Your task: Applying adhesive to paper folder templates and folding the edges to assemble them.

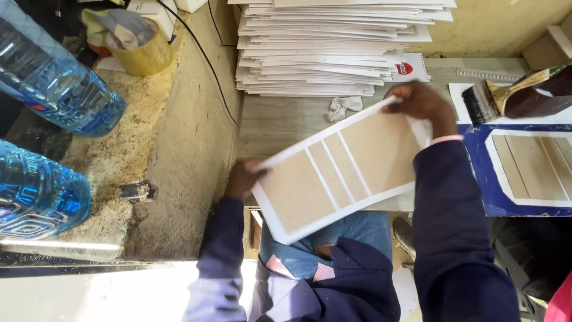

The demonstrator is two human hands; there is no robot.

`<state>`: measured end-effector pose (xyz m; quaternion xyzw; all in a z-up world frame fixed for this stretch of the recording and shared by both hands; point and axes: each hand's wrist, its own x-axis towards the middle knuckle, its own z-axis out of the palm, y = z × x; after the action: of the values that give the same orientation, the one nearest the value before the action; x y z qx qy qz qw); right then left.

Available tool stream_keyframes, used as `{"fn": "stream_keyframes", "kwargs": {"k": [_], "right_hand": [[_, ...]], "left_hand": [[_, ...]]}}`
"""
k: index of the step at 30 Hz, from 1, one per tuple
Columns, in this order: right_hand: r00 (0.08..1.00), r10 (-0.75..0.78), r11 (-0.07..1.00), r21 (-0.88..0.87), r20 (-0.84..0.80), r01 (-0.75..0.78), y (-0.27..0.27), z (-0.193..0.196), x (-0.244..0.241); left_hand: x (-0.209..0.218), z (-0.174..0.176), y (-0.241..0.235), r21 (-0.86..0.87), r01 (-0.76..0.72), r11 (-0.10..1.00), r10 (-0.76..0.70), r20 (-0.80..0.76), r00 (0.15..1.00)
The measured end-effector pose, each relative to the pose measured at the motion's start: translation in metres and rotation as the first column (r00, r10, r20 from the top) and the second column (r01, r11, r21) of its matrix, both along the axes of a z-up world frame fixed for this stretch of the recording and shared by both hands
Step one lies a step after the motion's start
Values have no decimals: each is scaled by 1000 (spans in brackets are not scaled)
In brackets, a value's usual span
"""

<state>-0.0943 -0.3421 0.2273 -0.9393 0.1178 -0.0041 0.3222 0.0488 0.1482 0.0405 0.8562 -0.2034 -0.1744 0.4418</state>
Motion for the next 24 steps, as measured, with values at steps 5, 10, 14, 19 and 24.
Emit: {"fn": "stream_keyframes", "kwargs": {"k": [5,10,14,19,24], "right_hand": [[972,-226,973,-72,-72,221,-62,-218,36],[948,-274,890,-416,-162,186,-1,-229,57],[962,-9,964,-258,-272,-63,78,-190,82],[972,9,953,-293,-235,-79,109,-205,96],[982,-20,945,-323,-190,-43,121,-199,88]], "left_hand": [[99,6,-60,163,-7,987,-35,258,966],[142,-65,-120,459,-56,887,-117,340,933],[122,-63,-146,638,-8,770,-283,354,891],[79,-18,-169,536,204,819,-342,171,924],[-9,-27,-185,520,24,854,-400,626,669]]}}
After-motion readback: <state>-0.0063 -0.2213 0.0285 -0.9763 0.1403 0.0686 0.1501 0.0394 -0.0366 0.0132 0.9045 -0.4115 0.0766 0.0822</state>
